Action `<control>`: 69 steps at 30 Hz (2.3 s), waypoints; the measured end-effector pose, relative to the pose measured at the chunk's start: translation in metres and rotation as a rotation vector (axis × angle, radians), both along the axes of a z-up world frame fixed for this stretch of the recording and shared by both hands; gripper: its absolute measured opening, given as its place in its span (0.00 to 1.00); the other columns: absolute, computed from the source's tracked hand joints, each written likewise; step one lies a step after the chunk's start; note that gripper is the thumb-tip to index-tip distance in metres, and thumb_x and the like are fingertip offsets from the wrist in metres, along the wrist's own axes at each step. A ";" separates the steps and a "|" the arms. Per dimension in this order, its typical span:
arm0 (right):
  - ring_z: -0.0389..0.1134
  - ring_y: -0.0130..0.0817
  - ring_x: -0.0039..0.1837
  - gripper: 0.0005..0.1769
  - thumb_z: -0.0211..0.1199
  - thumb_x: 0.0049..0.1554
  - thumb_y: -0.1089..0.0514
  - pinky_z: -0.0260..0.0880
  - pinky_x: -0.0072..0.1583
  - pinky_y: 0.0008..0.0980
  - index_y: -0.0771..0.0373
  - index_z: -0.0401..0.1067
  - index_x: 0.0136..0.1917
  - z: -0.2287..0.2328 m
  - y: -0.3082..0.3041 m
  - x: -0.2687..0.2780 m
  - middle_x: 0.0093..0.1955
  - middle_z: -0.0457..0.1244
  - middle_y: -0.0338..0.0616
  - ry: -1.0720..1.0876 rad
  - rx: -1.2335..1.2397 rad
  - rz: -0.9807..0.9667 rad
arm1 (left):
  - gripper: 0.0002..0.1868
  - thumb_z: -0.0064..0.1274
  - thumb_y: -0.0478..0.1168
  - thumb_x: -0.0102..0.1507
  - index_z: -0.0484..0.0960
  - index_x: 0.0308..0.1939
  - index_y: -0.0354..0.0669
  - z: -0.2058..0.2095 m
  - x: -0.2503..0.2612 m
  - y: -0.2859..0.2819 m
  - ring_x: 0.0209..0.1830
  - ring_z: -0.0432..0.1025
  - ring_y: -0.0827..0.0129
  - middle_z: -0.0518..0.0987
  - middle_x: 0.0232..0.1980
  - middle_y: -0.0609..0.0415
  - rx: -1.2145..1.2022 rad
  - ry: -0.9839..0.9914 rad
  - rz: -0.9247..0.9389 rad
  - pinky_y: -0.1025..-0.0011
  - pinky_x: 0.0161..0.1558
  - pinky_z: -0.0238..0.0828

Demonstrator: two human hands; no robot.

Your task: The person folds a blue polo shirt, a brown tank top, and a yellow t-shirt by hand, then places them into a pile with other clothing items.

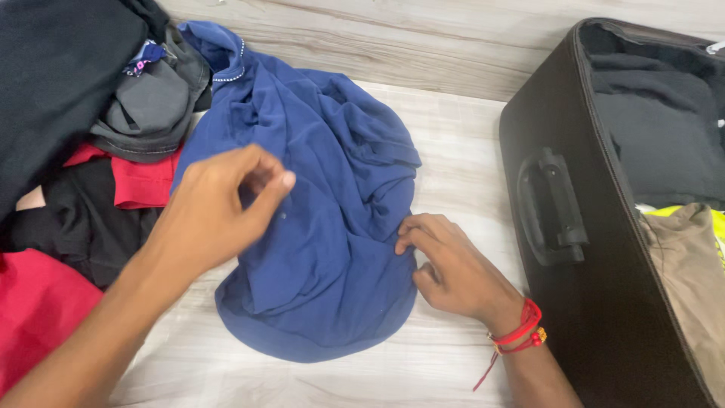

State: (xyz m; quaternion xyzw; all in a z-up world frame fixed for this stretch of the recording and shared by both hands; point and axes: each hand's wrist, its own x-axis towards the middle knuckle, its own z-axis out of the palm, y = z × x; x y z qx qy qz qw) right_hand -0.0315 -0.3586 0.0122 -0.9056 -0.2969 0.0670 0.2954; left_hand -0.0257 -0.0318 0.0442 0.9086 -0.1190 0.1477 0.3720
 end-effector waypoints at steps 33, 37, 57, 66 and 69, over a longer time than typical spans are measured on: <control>0.72 0.37 0.51 0.27 0.60 0.58 0.73 0.75 0.46 0.32 0.65 0.67 0.70 0.055 -0.001 -0.043 0.57 0.66 0.52 -0.311 0.051 -0.695 | 0.15 0.42 0.42 0.79 0.77 0.52 0.30 -0.048 -0.077 0.183 0.32 0.73 0.66 0.80 0.38 0.44 -0.245 0.073 0.512 0.66 0.36 0.71; 0.73 0.38 0.59 0.36 0.53 0.47 0.75 0.77 0.50 0.31 0.64 0.68 0.70 0.048 -0.029 -0.064 0.63 0.66 0.53 -0.133 0.123 -0.395 | 0.13 0.50 0.41 0.71 0.78 0.51 0.31 -0.065 -0.113 0.205 0.35 0.78 0.56 0.83 0.40 0.38 -0.542 0.497 0.298 0.57 0.40 0.77; 0.49 0.60 0.80 0.42 0.59 0.58 0.35 0.48 0.73 0.57 0.58 0.56 0.77 -0.003 0.010 -0.071 0.78 0.46 0.61 0.045 -0.696 -0.200 | 0.53 0.53 0.63 0.61 0.50 0.75 0.29 -0.083 -0.126 -0.025 0.79 0.38 0.26 0.49 0.73 0.16 0.277 0.098 0.095 0.36 0.70 0.28; 0.62 0.51 0.75 0.20 0.59 0.66 0.56 0.61 0.70 0.49 0.63 0.70 0.70 -0.033 0.046 -0.103 0.77 0.56 0.58 0.092 0.077 0.483 | 0.60 0.67 0.55 0.59 0.41 0.80 0.38 -0.081 -0.137 -0.036 0.77 0.50 0.35 0.55 0.75 0.28 -0.825 0.418 -0.189 0.43 0.72 0.45; 0.69 0.41 0.71 0.16 0.62 0.68 0.54 0.65 0.70 0.44 0.58 0.72 0.67 -0.016 0.040 -0.089 0.72 0.64 0.46 0.090 0.118 0.599 | 0.74 0.76 0.61 0.43 0.45 0.81 0.46 -0.083 -0.136 -0.028 0.78 0.45 0.40 0.55 0.76 0.31 -0.354 0.454 -0.016 0.46 0.71 0.38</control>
